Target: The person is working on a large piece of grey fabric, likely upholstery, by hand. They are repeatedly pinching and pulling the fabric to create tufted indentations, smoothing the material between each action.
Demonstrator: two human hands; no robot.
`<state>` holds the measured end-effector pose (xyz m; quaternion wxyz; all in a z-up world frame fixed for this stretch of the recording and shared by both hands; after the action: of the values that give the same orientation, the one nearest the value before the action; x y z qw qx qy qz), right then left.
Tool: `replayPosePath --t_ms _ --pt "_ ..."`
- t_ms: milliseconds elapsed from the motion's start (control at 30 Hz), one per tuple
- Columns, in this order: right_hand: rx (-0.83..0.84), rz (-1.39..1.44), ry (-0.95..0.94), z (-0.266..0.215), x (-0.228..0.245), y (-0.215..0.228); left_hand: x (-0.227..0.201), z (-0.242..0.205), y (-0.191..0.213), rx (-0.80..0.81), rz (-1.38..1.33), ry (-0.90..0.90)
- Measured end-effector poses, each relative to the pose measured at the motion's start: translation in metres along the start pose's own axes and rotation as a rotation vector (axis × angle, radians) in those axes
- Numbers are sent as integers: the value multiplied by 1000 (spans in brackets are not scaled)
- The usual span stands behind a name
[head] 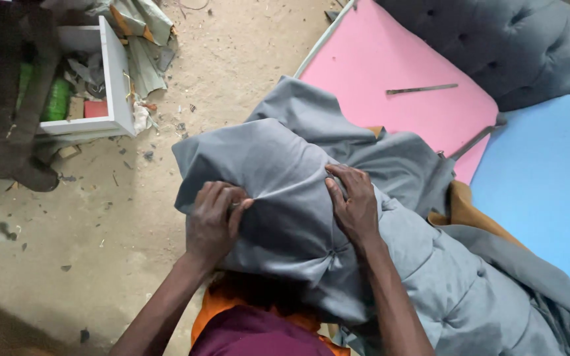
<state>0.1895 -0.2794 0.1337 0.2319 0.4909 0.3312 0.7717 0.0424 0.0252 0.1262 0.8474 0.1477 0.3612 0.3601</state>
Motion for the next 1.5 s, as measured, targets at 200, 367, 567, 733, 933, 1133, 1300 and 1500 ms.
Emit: replayPosePath --t_ms 200,367,567,733,933,1133,1300,1500 --pt "181 68 32 10 -13 -4 82 -66 13 -4 -37 594" --pt "299 73 59 32 -19 -18 152 -95 -15 187 -476 931" --pt "307 25 106 37 -30 -27 154 -78 5 212 -583 898" --pt "415 46 45 36 -15 -11 85 -39 -38 247 -836 773" --pt "479 -13 -18 36 -20 -15 22 47 37 306 -663 735" --pt "472 32 -50 35 -18 -15 73 -45 26 320 -849 1331" --pt "457 37 -50 33 -11 -12 95 -50 7 277 -1059 1402" --pt "409 42 -69 30 -11 -12 131 4 -28 -107 -1221 1114"
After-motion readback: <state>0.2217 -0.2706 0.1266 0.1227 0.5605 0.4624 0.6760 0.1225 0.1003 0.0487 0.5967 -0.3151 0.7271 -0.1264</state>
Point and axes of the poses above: each hand's wrist, its own z-axis towards the middle knuckle, its own y-axis out of the back of the hand, x = y × z, the point moved 7 cm from there along z, towards the middle knuckle, and after that the axes turned 12 degrees about -y, right-handed, at the moved point
